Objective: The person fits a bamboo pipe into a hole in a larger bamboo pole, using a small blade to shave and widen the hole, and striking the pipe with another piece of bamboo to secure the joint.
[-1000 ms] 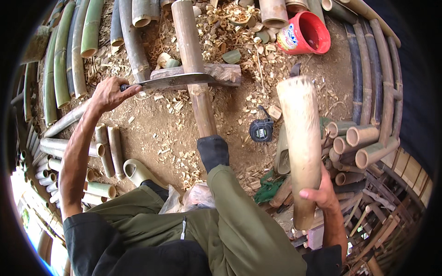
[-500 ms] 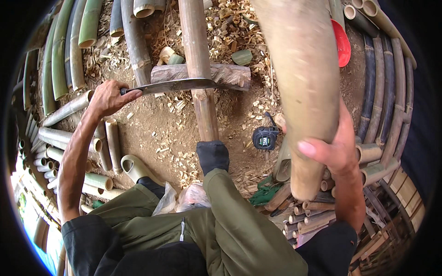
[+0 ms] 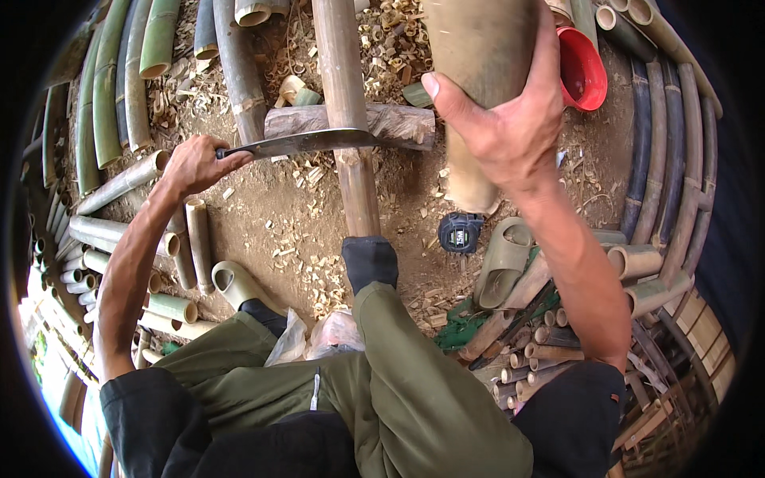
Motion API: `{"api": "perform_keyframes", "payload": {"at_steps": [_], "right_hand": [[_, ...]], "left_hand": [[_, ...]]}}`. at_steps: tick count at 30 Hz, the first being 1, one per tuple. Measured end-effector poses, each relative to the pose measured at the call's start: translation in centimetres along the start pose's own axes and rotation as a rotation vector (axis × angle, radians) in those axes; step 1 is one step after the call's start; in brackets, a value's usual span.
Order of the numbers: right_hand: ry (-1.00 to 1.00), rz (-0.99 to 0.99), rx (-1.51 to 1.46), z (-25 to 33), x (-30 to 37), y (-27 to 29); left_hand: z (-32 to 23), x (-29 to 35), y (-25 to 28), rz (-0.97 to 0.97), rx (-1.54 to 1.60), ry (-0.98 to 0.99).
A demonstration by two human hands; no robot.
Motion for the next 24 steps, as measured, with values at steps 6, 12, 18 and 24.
{"api": "perform_keyframes", "payload": {"at_steps": [6,12,18,24], "right_hand": [[-0.409,0.891,0.469,-0.9,2.4,-4.2],[0.041,-0.164,0.107,0.4,-2.3,2.6],[-0.245,0.805,0.371,0.3,4.2,-5.4],[0.143,0.009,0.113,1.3,-1.5,1.6]], "left_hand": [[0.1,-0.3,-1.1,0.026,0.075,-0.001],[0.1,0.0,-0.6,-0.069,0.051,-0.060],[0.3,-0.9,-2.4,0.094,0.056,-0.013],[0.5,-1.1,-0.8,0.010,0.012,-0.021]]}}
Point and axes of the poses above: each hand's wrist, its own x-axis away from the middle knuckle, its own y-axis out of the back of the hand, z = x × y, the point moved 5 cm from there along -x, towards the middle knuckle, and after that the axes turned 8 degrees about z, right-handed, at the moved point
